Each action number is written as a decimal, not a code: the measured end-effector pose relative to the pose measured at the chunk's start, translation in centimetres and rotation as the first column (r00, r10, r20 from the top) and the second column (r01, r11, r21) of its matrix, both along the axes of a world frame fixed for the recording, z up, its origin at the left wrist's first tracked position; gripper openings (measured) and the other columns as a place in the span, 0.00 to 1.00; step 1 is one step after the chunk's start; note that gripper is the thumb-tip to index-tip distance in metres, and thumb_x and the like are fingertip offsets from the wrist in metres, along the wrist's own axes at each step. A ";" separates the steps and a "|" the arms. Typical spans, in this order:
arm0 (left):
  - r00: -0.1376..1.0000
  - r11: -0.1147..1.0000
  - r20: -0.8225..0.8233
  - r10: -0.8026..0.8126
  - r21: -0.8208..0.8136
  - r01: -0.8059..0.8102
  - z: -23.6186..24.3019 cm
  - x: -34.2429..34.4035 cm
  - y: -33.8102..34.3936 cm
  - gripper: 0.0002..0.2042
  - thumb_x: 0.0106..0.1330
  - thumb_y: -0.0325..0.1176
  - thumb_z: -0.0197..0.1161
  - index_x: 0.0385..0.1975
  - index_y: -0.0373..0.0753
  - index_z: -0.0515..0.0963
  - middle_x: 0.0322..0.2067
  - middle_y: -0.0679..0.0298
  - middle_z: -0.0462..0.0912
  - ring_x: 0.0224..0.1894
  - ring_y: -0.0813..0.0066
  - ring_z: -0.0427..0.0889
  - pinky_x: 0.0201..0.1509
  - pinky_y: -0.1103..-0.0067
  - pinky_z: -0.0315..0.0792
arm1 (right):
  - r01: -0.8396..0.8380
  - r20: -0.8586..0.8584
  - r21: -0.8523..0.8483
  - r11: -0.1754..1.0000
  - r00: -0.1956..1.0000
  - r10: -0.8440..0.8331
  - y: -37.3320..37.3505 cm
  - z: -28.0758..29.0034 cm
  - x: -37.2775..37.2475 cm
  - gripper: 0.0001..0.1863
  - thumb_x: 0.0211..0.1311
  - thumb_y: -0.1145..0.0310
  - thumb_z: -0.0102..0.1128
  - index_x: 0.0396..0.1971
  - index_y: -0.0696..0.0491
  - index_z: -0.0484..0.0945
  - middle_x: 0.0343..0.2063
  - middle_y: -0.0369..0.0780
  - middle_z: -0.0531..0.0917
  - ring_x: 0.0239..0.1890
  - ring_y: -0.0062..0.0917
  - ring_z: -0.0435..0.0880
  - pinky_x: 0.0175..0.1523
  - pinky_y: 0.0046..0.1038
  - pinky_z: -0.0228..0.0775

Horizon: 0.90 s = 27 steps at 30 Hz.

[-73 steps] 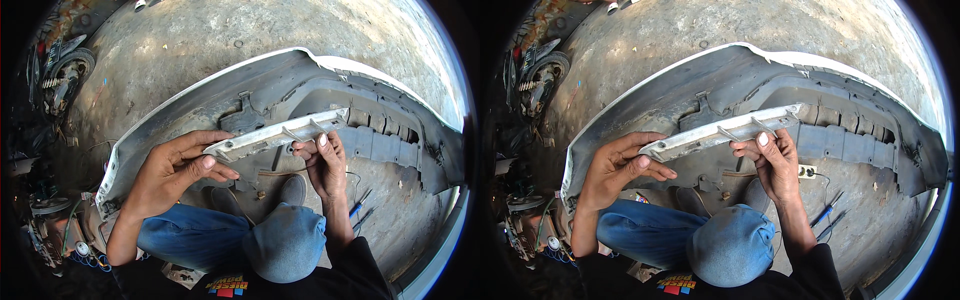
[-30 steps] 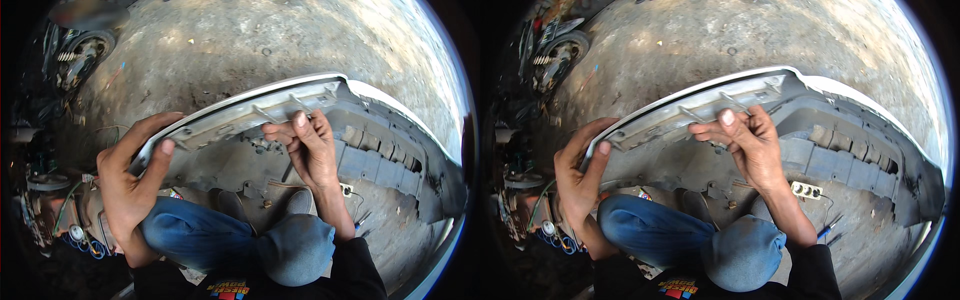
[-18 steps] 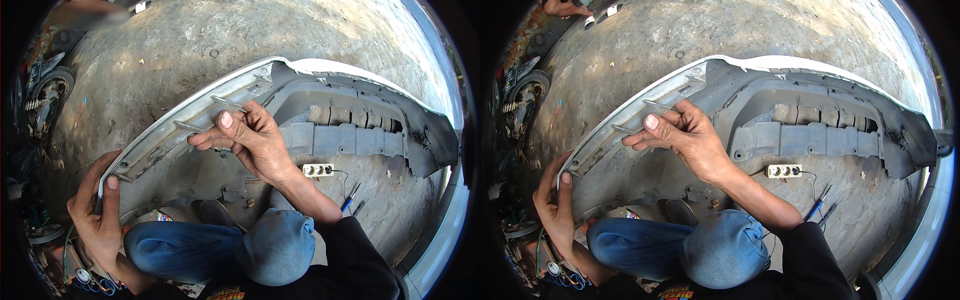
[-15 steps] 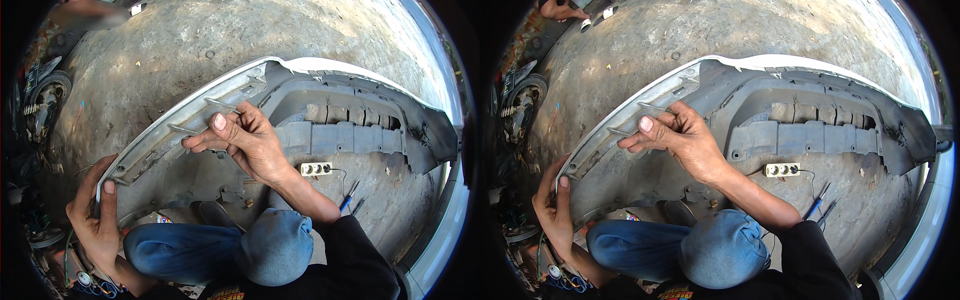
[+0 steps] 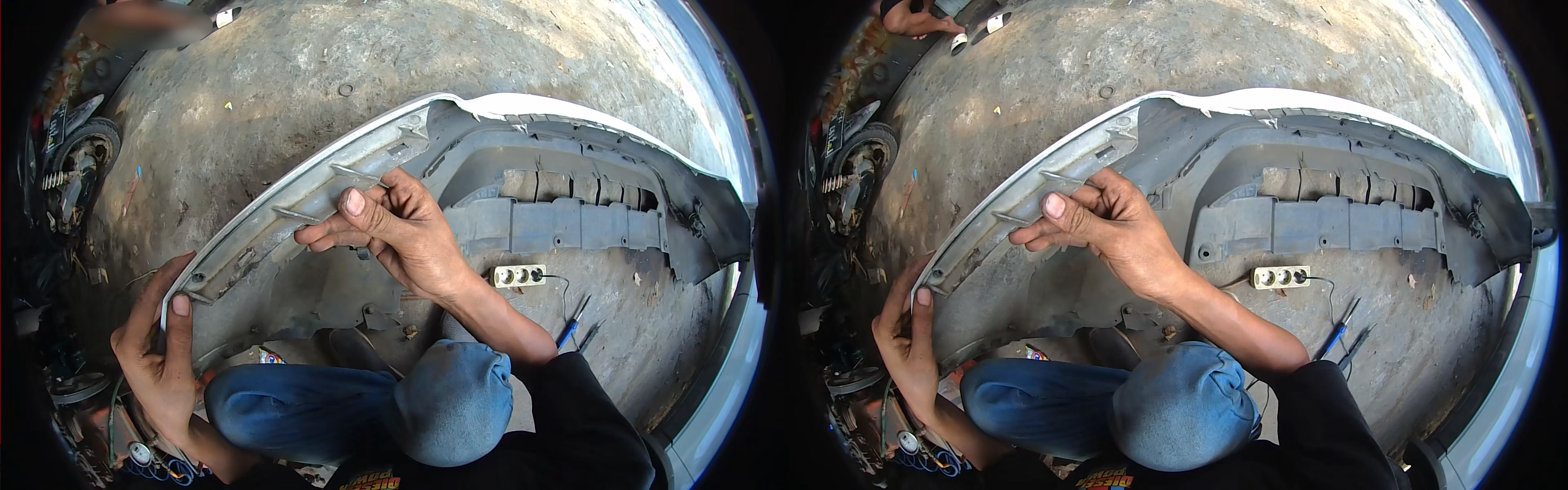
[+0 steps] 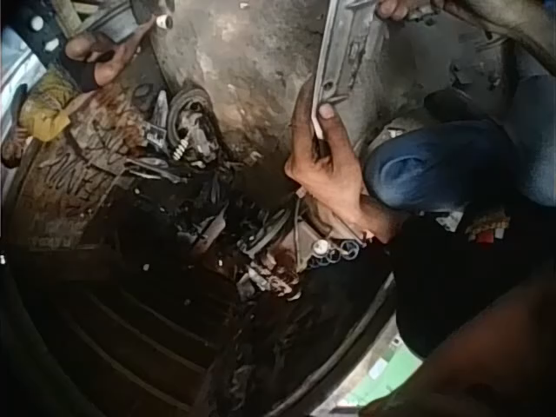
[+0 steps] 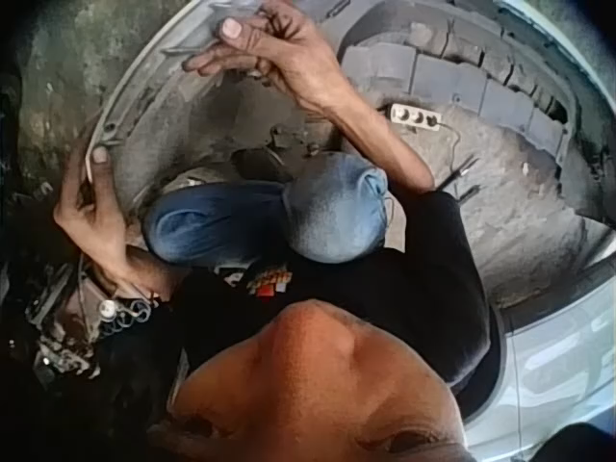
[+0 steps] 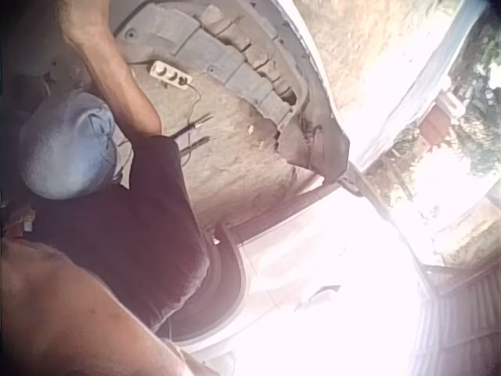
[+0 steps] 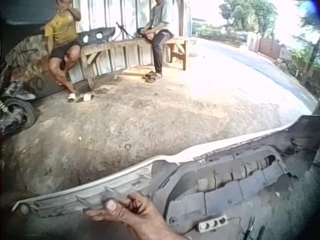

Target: Inspecting and aligning a plastic trim piece onto a detached car bumper.

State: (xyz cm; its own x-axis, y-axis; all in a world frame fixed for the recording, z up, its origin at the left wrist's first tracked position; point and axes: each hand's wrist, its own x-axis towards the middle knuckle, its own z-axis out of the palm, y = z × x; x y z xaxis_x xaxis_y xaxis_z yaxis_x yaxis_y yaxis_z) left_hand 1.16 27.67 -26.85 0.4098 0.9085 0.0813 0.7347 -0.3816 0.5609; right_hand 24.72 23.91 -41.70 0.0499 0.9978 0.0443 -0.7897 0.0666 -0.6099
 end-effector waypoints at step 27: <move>0.994 0.995 -0.048 -0.098 0.021 0.099 -0.1 -0.8 0.3 0.20 0.63 0.26 0.64 0.55 0.28 0.79 0.47 0.53 0.87 0.54 0.71 0.82 0.62 0.75 0.69 | 0.048 0.018 0.006 0.999 0.999 -0.048 0.0 0.6 0.1 0.14 0.74 0.64 0.58 0.41 0.60 0.66 0.36 0.54 0.86 0.44 0.39 0.89 0.48 0.36 0.84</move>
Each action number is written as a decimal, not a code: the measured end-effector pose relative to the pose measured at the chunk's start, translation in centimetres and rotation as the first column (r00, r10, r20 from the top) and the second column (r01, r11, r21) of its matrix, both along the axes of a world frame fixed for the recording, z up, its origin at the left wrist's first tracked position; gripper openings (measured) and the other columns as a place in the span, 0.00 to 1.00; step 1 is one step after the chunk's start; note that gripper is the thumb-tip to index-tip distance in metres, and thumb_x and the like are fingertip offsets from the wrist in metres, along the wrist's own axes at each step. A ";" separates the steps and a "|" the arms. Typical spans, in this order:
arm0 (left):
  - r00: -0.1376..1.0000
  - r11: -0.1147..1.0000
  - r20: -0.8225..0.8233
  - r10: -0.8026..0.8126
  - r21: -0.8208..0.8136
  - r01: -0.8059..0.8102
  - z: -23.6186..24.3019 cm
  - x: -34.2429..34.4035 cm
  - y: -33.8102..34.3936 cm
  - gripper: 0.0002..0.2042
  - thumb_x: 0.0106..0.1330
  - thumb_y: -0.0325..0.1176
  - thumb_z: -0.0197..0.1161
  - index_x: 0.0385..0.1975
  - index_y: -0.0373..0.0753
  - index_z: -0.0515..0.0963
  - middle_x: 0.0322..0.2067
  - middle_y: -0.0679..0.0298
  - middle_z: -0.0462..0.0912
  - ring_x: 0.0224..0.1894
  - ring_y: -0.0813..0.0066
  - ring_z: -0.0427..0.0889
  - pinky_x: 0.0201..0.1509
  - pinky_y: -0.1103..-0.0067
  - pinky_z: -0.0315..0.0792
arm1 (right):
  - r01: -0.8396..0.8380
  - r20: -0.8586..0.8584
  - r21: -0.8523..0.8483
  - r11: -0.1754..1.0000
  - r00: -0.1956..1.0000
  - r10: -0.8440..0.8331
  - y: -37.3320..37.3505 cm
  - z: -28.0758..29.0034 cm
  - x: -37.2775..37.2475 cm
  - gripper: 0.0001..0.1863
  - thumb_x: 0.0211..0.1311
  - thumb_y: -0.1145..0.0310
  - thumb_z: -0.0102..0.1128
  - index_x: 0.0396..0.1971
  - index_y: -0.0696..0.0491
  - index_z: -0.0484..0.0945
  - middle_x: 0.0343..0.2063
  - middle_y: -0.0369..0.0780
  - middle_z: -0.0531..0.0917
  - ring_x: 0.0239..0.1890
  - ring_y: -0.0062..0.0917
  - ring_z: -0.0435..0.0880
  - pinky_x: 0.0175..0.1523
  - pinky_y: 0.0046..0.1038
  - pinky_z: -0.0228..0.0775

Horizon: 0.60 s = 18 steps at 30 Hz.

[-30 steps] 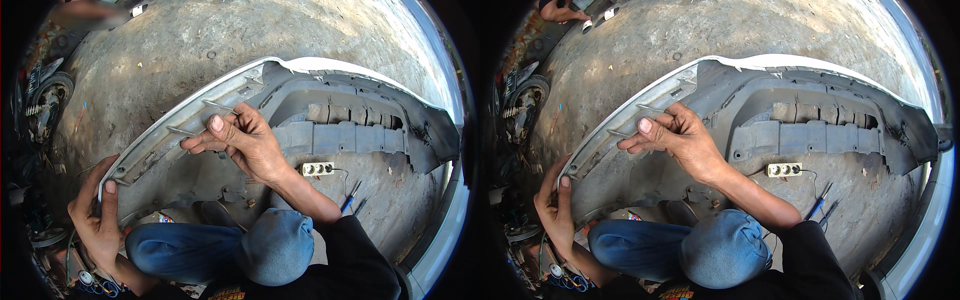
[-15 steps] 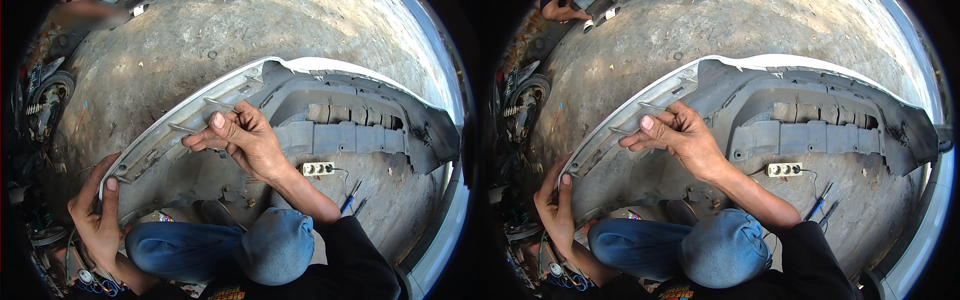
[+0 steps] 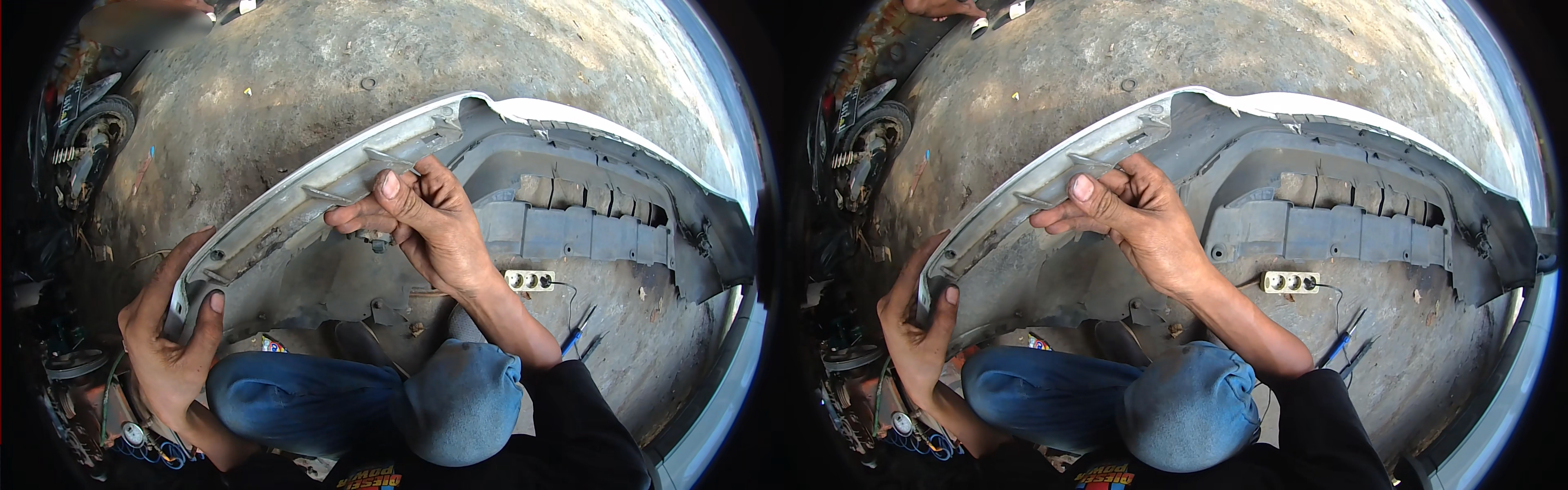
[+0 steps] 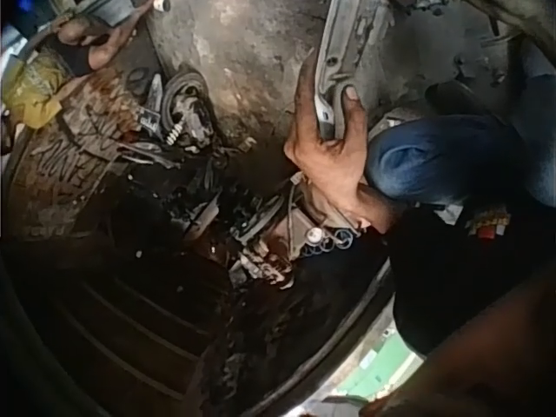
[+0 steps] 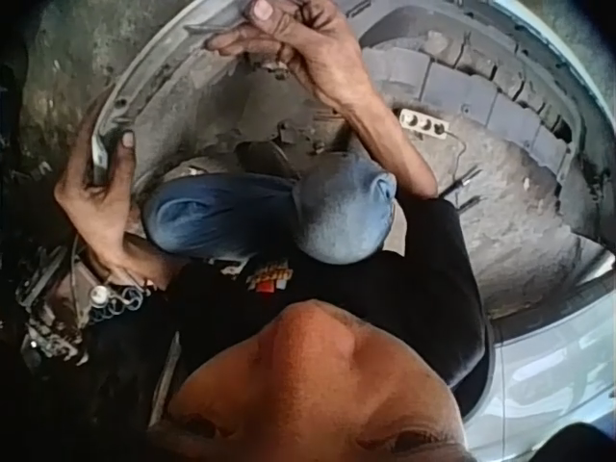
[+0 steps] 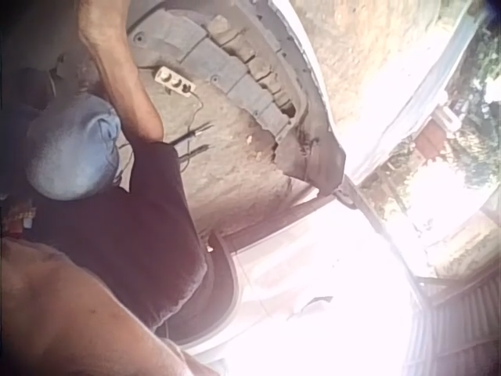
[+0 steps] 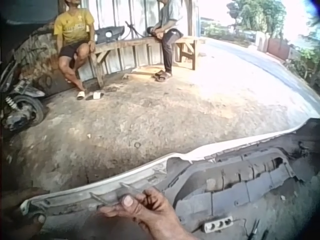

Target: Inspecting and aligning a plastic trim piece onto a detached car bumper.

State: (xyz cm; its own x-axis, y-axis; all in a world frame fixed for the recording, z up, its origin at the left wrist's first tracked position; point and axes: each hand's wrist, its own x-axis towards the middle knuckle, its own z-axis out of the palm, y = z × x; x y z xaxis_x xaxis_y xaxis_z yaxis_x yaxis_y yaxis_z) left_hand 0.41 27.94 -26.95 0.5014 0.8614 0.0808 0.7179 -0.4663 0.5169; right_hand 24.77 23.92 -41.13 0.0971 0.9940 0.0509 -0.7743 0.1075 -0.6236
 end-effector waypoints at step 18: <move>0.999 0.998 -0.026 -0.022 0.061 0.024 -0.2 -0.5 0.4 0.20 0.61 0.21 0.63 0.55 0.34 0.80 0.46 0.48 0.87 0.51 0.64 0.86 0.57 0.73 0.75 | 0.017 0.032 -0.055 0.998 0.999 -0.016 -0.2 1.0 0.0 0.15 0.72 0.62 0.60 0.34 0.56 0.67 0.34 0.53 0.87 0.42 0.38 0.90 0.47 0.34 0.84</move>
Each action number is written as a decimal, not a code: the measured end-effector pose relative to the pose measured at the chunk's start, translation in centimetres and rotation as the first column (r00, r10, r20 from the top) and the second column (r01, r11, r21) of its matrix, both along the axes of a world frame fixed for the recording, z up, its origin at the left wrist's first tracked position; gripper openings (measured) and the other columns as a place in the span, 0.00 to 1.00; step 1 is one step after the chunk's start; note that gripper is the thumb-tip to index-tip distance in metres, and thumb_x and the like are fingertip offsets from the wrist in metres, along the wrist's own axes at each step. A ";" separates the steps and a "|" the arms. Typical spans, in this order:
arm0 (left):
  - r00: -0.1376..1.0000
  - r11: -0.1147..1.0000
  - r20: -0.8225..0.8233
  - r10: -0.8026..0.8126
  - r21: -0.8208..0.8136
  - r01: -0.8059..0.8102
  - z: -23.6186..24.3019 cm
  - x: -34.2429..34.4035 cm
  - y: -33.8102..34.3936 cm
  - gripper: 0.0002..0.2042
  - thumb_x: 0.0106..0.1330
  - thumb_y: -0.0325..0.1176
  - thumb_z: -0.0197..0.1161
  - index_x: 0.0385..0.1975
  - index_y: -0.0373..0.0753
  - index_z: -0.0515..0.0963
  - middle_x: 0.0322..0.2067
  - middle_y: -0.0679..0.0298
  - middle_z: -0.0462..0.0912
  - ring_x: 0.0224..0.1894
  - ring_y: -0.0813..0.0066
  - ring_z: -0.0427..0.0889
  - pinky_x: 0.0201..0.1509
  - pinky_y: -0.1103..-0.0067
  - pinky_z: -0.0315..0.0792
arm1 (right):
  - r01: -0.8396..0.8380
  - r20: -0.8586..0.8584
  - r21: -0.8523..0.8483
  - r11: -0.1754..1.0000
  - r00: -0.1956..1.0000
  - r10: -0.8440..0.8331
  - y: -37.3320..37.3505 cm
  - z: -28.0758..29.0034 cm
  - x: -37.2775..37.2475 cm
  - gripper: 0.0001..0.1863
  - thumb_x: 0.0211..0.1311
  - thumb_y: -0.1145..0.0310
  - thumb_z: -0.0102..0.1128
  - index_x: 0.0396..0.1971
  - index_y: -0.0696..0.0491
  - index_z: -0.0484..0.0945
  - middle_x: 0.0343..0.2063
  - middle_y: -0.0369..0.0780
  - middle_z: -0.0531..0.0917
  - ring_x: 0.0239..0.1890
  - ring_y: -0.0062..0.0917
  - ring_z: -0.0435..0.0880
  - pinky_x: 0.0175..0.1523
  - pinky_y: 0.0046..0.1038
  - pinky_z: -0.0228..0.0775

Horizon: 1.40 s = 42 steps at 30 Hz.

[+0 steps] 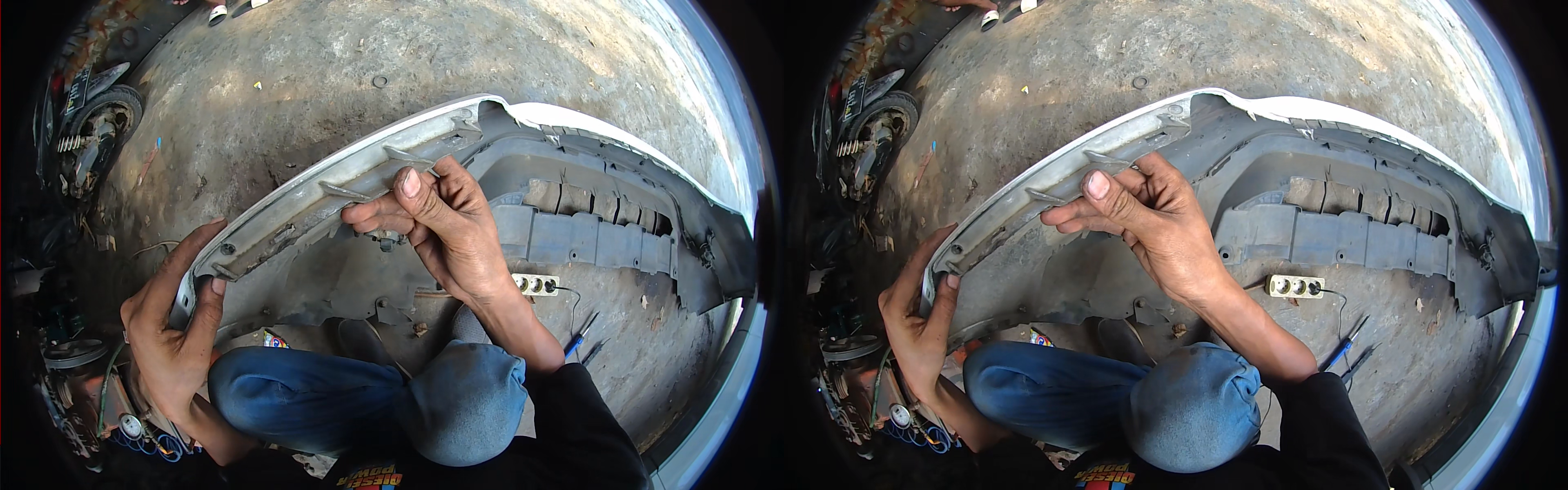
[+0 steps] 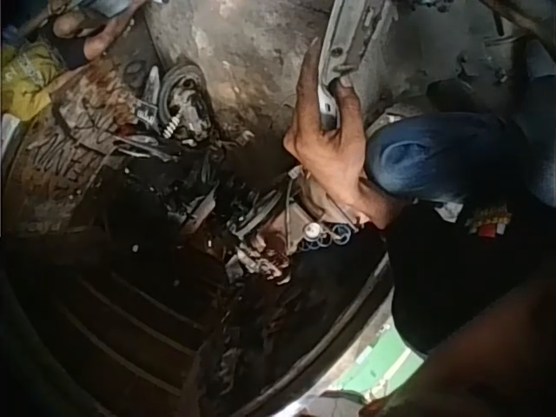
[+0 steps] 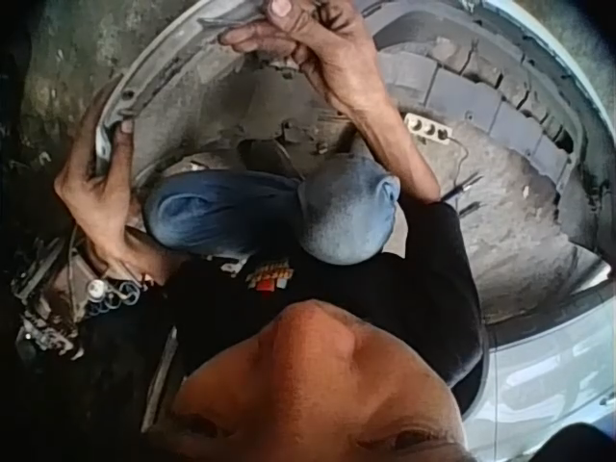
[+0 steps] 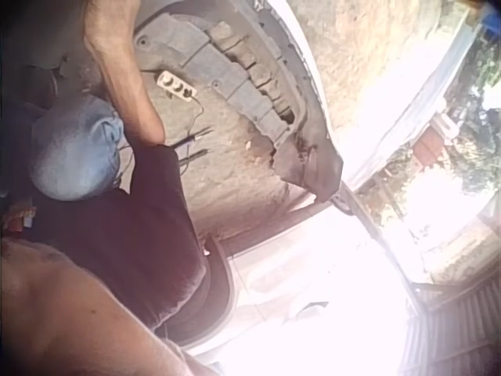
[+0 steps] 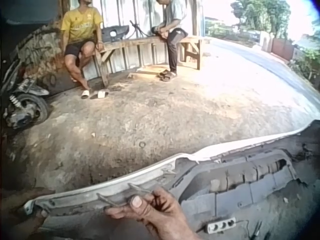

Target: Inspecting and aligning a plastic trim piece onto a detached car bumper.

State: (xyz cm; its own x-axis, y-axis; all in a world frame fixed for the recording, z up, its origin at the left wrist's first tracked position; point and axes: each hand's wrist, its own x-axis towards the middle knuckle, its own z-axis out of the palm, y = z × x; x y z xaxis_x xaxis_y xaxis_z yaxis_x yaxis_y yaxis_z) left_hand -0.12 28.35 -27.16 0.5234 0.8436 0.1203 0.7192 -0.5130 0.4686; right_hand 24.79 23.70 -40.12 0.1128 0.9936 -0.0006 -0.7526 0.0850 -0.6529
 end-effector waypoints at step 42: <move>0.997 1.000 0.072 -0.005 -0.012 0.006 0.0 0.2 0.1 0.18 0.61 0.22 0.59 0.53 0.31 0.81 0.37 0.53 0.89 0.39 0.77 0.86 0.47 0.81 0.75 | -0.008 -0.052 -0.006 1.000 0.999 0.008 -0.4 -0.3 -0.1 0.11 0.75 0.66 0.54 0.39 0.59 0.71 0.38 0.60 0.86 0.46 0.43 0.88 0.54 0.39 0.81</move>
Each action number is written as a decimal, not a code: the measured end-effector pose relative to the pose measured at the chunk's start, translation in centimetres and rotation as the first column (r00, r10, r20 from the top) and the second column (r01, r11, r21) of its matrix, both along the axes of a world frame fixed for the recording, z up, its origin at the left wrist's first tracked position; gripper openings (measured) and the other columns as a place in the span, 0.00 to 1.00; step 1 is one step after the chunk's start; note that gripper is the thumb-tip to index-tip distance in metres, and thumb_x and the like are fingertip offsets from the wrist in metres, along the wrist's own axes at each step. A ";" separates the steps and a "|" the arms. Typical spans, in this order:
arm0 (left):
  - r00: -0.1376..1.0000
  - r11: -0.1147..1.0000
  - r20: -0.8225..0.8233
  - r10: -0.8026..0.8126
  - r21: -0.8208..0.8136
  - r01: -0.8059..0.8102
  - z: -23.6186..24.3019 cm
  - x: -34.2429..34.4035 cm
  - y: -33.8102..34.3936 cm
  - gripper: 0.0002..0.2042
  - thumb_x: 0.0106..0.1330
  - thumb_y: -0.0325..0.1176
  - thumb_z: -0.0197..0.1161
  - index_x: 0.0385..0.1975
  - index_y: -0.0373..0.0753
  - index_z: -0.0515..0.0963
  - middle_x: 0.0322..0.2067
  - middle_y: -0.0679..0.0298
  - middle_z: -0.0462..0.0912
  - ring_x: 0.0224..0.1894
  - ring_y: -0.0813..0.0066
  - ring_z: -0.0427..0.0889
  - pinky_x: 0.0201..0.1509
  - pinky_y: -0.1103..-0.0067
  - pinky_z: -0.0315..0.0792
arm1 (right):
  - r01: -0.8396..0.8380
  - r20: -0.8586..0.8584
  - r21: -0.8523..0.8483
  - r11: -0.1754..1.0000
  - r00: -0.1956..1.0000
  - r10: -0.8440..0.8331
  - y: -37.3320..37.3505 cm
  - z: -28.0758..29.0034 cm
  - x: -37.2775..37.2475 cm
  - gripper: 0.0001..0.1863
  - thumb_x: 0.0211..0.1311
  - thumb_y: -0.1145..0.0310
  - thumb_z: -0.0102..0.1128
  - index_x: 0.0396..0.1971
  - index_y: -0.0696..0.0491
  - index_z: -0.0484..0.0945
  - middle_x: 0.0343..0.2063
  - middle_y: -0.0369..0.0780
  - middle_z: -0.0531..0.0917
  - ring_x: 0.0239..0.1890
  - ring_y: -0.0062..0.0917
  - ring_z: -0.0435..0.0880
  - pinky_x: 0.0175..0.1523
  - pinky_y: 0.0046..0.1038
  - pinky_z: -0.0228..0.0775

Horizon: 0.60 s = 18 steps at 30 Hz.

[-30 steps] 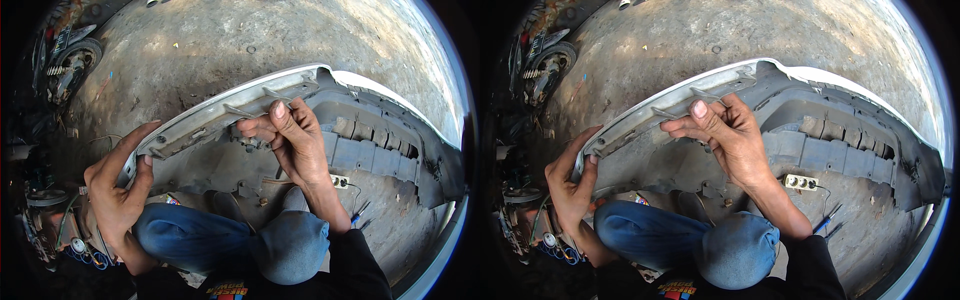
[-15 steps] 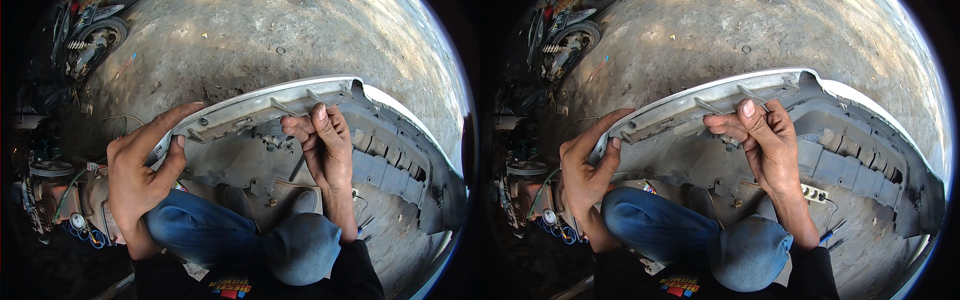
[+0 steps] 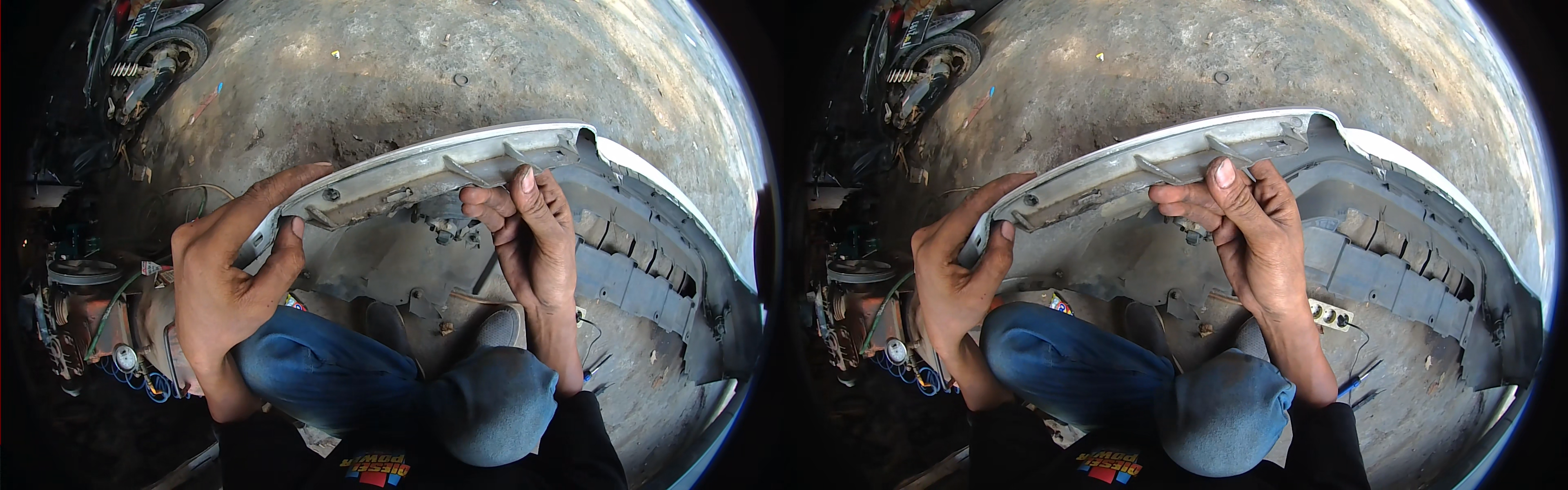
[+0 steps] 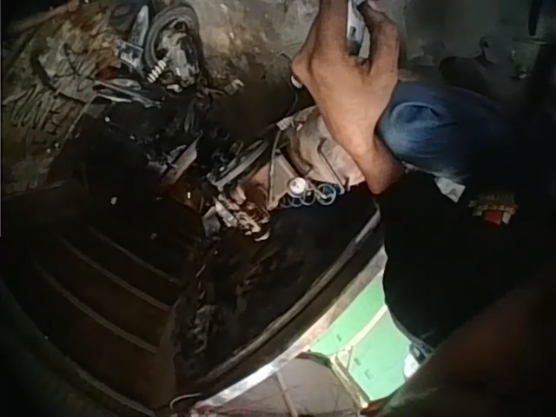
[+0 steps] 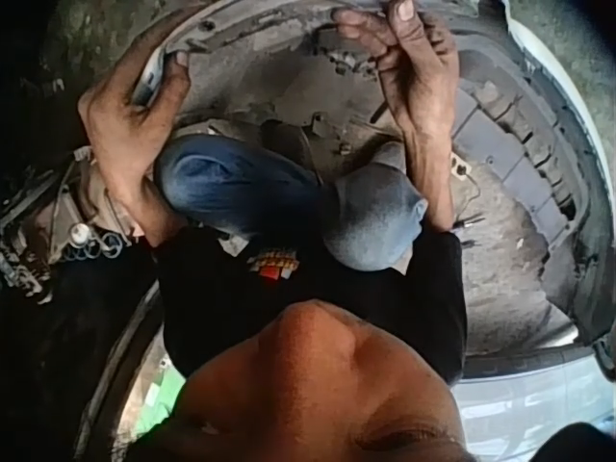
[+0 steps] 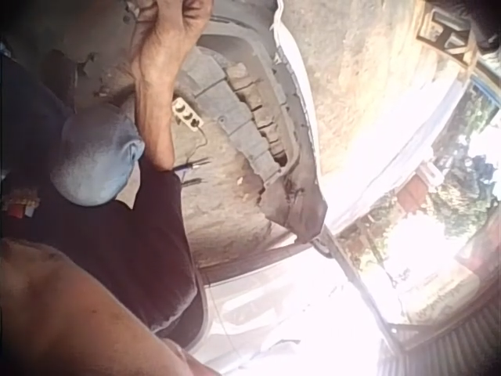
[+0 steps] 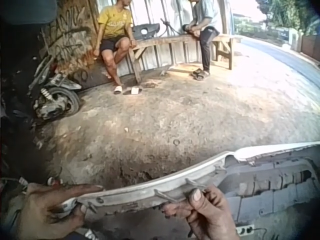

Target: Inspecting and aligning a plastic trim piece onto a detached car bumper.

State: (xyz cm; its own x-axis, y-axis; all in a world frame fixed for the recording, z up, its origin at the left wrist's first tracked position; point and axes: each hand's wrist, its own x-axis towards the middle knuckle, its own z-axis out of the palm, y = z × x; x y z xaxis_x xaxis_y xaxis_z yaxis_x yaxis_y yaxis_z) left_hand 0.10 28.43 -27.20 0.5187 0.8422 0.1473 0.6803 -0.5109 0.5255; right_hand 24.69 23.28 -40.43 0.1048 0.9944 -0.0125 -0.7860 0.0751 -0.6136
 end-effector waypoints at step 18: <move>0.975 0.960 -0.201 0.094 0.278 -0.035 -0.9 -0.2 -0.2 0.20 0.74 0.40 0.63 0.52 0.26 0.81 0.32 0.44 0.87 0.26 0.63 0.83 0.28 0.68 0.74 | 0.404 0.285 -0.203 0.892 0.896 -0.341 -11.8 -9.5 5.5 0.17 0.73 0.60 0.60 0.49 0.58 0.72 0.32 0.40 0.83 0.36 0.24 0.87 0.41 0.24 0.77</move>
State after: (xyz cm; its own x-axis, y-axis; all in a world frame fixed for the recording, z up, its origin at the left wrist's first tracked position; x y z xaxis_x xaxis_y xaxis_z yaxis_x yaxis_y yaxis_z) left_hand -0.11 28.18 -28.05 0.5085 0.8181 0.2686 0.7962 -0.5655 0.2150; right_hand 30.24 11.52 -49.97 0.4983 0.8474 -0.1834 -0.5603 0.1533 -0.8140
